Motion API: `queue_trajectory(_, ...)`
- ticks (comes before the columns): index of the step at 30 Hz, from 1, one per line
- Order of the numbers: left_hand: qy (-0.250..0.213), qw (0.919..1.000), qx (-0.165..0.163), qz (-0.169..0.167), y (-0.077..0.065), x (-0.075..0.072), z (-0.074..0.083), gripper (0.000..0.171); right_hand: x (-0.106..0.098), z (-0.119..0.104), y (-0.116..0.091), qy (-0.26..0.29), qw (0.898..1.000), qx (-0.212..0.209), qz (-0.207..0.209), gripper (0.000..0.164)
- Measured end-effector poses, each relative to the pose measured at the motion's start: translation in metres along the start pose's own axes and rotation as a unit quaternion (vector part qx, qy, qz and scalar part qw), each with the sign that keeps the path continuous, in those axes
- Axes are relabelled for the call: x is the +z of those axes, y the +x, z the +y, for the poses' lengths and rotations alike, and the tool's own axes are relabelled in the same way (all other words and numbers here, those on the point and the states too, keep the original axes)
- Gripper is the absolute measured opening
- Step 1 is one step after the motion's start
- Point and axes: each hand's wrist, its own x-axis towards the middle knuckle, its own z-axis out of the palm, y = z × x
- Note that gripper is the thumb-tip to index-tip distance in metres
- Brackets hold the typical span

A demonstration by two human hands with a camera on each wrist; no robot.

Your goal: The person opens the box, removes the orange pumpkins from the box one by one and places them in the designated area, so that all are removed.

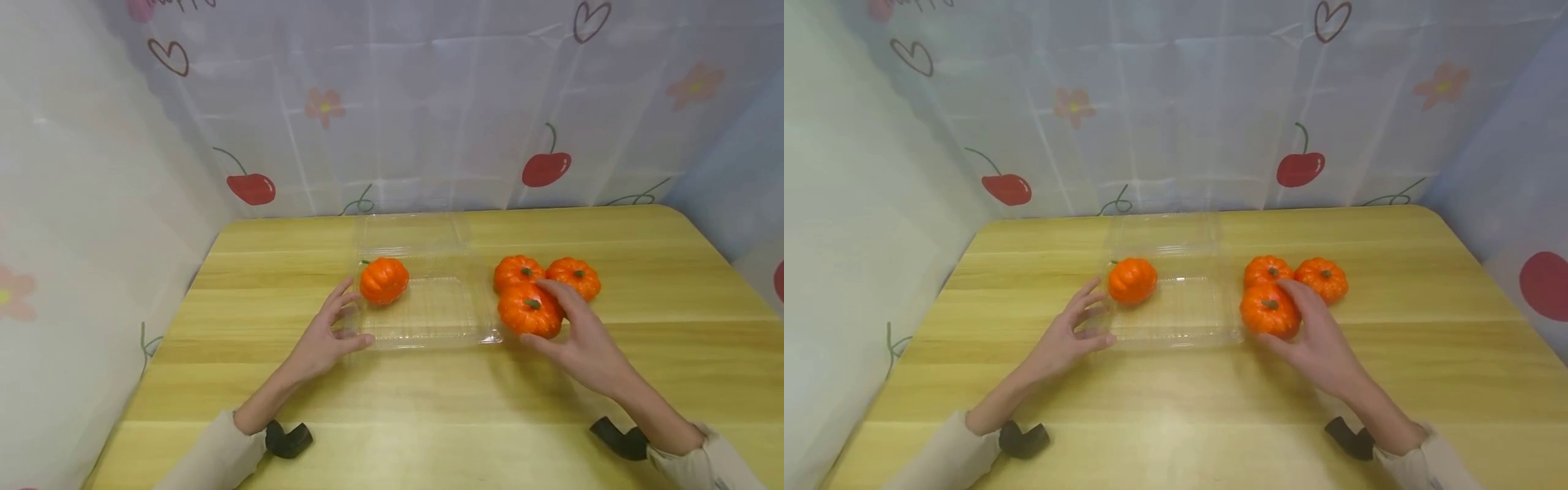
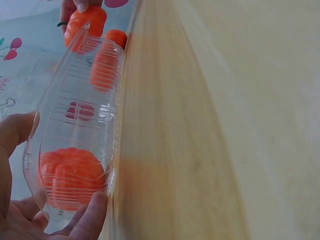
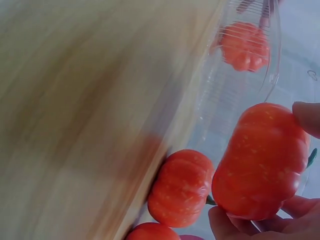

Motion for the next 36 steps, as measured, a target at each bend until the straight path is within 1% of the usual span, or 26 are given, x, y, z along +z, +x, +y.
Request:
queue_trajectory(6,0.005,1.0000,0.000,0.001,0.001,0.000,0.001,0.087,0.000,0.005,-0.001,0.005,1.000,0.002,-0.013,0.078)
queue_trajectory(10,0.008,1.0000,-0.003,0.000,0.001,0.000,0.002,0.088,-0.001,0.009,0.000,-0.002,1.000,0.006,-0.017,0.080)
queue_trajectory(17,0.006,1.0000,-0.005,0.000,0.002,-0.001,0.002,0.086,-0.001,0.017,0.002,-0.014,1.000,0.000,-0.022,0.080)
queue_trajectory(21,0.005,1.0000,-0.005,-0.001,0.001,-0.001,0.002,0.085,0.000,0.018,0.002,-0.027,0.999,0.014,-0.027,0.079)
queue_trajectory(27,0.003,1.0000,-0.004,-0.005,0.001,-0.001,0.001,0.086,0.000,0.020,0.003,-0.041,0.997,0.039,-0.048,0.081)
queue_trajectory(36,-0.002,0.9999,-0.011,-0.002,0.000,-0.001,-0.001,0.085,0.003,0.025,0.002,-0.038,0.996,0.042,-0.066,0.082)
